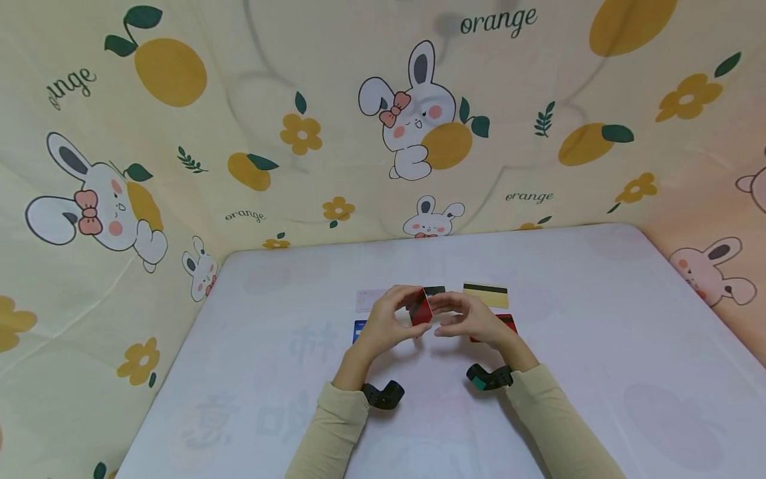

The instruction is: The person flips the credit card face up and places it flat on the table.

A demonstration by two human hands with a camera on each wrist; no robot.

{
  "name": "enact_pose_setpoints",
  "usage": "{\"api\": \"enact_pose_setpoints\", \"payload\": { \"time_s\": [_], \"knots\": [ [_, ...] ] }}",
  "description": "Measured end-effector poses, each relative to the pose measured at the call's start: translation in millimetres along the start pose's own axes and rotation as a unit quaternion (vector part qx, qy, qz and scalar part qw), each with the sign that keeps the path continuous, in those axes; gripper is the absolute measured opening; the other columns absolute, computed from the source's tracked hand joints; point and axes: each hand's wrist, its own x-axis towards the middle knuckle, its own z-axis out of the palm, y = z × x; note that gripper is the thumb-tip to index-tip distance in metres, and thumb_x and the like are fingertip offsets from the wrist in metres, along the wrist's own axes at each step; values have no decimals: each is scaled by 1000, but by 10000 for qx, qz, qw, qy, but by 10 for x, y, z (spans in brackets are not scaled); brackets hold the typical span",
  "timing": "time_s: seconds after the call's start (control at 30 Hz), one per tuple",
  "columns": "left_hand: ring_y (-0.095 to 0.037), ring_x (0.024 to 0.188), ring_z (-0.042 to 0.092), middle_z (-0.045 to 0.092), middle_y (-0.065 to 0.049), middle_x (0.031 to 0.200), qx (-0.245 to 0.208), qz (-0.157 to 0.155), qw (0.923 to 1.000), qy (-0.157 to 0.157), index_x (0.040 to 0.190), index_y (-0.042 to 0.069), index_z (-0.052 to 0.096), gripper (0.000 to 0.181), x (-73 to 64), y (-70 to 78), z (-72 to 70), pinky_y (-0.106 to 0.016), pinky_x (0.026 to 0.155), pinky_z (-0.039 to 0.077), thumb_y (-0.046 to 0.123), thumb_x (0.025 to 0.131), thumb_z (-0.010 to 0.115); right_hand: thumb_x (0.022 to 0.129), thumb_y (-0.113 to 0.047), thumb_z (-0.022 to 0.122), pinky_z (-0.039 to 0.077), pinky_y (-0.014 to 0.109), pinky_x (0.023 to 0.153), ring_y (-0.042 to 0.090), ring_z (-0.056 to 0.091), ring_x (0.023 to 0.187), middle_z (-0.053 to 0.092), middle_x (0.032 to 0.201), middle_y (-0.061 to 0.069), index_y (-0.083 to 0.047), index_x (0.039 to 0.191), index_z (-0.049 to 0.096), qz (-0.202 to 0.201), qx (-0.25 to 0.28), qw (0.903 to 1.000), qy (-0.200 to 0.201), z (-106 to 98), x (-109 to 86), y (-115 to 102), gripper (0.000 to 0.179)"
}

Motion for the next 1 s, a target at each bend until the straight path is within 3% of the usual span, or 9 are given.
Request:
{"api": "enact_pose_setpoints", "payload": {
  "time_s": [0.13, 0.27, 0.73, 1.0],
  "knots": [
    [-26, 116, 60, 59, -13, 126, -71, 45, 10000, 20, 131, 4, 54, 61, 1, 16, -4, -38, 101, 50, 12, 77, 80, 80, -11, 77, 55, 27, 91, 8, 60, 109, 55, 131, 28, 3, 134, 49, -9, 73, 10000, 11, 13, 9, 25, 62],
    [-25, 116, 60, 59, -12, 126, -150, 16, 9999, 17, 132, 6, 54, 61, 0, 49, -10, -37, 102, 50, 12, 77, 80, 80, -11, 77, 55, 25, 90, 2, 60, 107, 54, 133, 29, 4, 134, 48, -12, 214, 9998, -9, 31, 24, 53, 63],
    [-29, 123, 58, 55, -18, 131, -624, -46, 9980, 10, 134, 2, 50, 63, -10, 140, -35, -32, 104, 47, 8, 78, 78, 79, -8, 76, 53, 20, 89, -2, 60, 107, 46, 137, 37, 12, 140, 37, 119, 654, 9971, -357, 49, 11, 56, 75],
    [-29, 125, 57, 55, -18, 130, -751, -106, 9971, -28, 134, 3, 50, 63, -8, 151, -32, -31, 104, 47, 7, 79, 78, 80, -7, 74, 54, 28, 93, -2, 62, 104, 50, 135, 35, 12, 139, 38, 123, 462, 9974, -546, 62, 23, 58, 71]
  ]
}}
